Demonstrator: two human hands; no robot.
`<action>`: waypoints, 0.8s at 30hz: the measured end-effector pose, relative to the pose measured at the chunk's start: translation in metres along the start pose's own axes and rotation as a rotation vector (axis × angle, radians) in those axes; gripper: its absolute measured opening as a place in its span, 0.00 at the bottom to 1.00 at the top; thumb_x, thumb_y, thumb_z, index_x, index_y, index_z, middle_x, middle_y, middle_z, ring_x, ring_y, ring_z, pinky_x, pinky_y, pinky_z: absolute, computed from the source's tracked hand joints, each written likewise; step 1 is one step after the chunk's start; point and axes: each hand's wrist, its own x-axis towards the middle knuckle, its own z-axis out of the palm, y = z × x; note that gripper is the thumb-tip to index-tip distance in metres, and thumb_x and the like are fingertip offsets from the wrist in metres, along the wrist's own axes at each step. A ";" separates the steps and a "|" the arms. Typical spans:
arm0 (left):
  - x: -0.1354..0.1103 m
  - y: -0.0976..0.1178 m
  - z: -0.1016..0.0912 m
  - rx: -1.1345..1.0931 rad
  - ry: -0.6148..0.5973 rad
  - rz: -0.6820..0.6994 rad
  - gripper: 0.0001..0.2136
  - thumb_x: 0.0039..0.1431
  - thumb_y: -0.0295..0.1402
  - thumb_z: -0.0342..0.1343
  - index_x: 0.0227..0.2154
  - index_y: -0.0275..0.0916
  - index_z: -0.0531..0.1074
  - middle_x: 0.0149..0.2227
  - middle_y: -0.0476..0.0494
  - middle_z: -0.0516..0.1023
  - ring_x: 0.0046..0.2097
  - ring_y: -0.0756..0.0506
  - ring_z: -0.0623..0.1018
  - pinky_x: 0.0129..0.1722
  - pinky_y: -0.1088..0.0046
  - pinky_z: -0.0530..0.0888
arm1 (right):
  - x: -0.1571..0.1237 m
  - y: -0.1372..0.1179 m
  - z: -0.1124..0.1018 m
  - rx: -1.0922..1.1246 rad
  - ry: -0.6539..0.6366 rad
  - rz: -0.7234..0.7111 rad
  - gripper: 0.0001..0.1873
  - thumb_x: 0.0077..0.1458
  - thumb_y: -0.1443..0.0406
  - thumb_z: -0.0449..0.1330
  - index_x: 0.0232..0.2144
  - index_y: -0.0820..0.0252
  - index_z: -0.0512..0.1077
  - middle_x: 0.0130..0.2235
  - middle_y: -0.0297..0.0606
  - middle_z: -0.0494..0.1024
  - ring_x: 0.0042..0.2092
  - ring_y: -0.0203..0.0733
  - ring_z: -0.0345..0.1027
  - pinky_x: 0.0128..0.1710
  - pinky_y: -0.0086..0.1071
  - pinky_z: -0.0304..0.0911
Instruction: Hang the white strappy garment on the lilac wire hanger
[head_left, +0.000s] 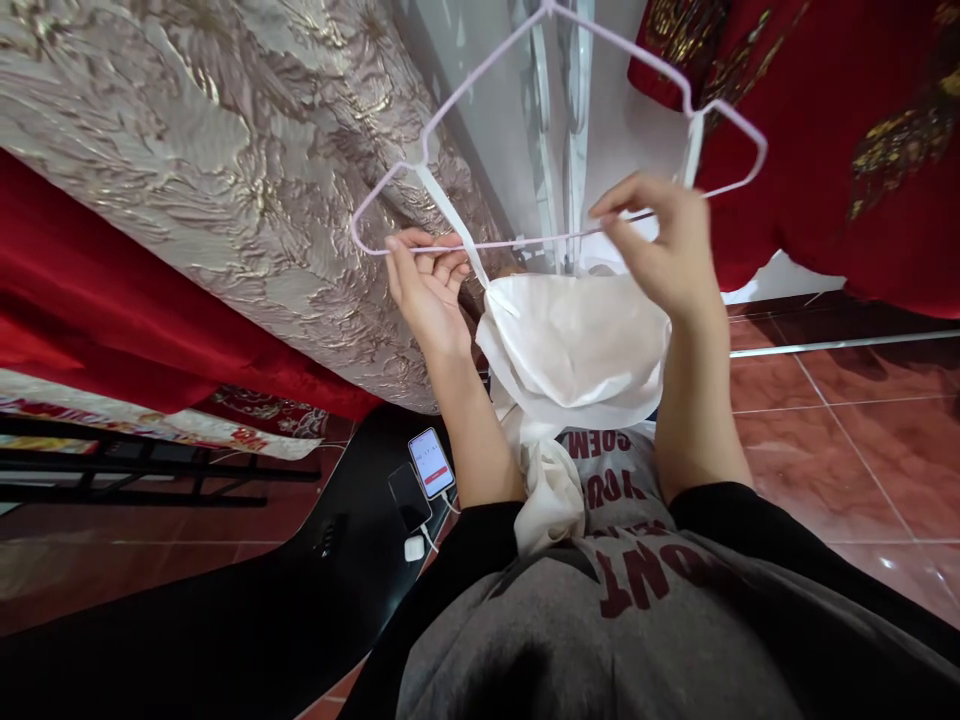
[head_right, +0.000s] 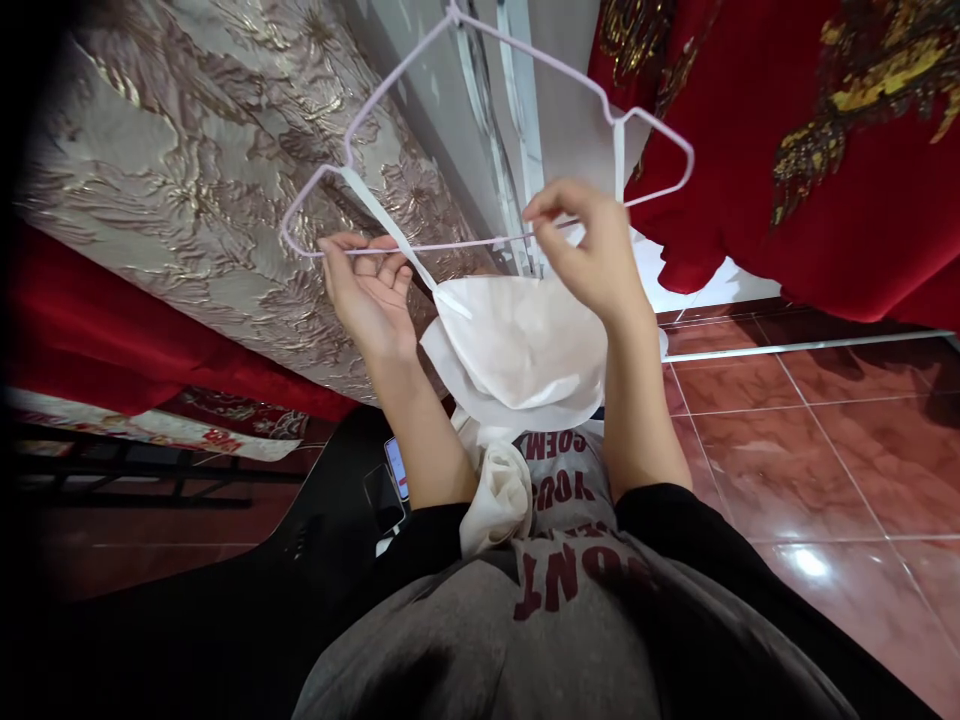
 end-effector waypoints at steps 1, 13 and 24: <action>0.000 0.001 -0.002 0.003 -0.010 -0.017 0.24 0.68 0.64 0.53 0.37 0.46 0.71 0.40 0.40 0.81 0.42 0.42 0.83 0.40 0.70 0.79 | -0.003 0.002 0.001 -0.015 -0.141 0.058 0.05 0.58 0.67 0.63 0.31 0.49 0.75 0.36 0.36 0.82 0.43 0.48 0.77 0.54 0.49 0.72; -0.022 0.062 0.007 -0.108 -0.409 0.155 0.16 0.77 0.43 0.52 0.49 0.39 0.80 0.54 0.38 0.82 0.58 0.39 0.81 0.48 0.67 0.78 | -0.005 -0.005 -0.002 0.082 -0.205 0.164 0.06 0.63 0.62 0.62 0.37 0.53 0.81 0.41 0.36 0.86 0.45 0.46 0.79 0.52 0.44 0.71; -0.008 0.049 0.028 -0.206 -0.217 0.285 0.12 0.75 0.27 0.51 0.54 0.43 0.74 0.71 0.46 0.66 0.66 0.40 0.73 0.25 0.77 0.71 | -0.008 0.000 -0.005 0.035 -0.270 0.107 0.08 0.64 0.61 0.63 0.43 0.51 0.82 0.48 0.36 0.86 0.51 0.49 0.79 0.62 0.52 0.65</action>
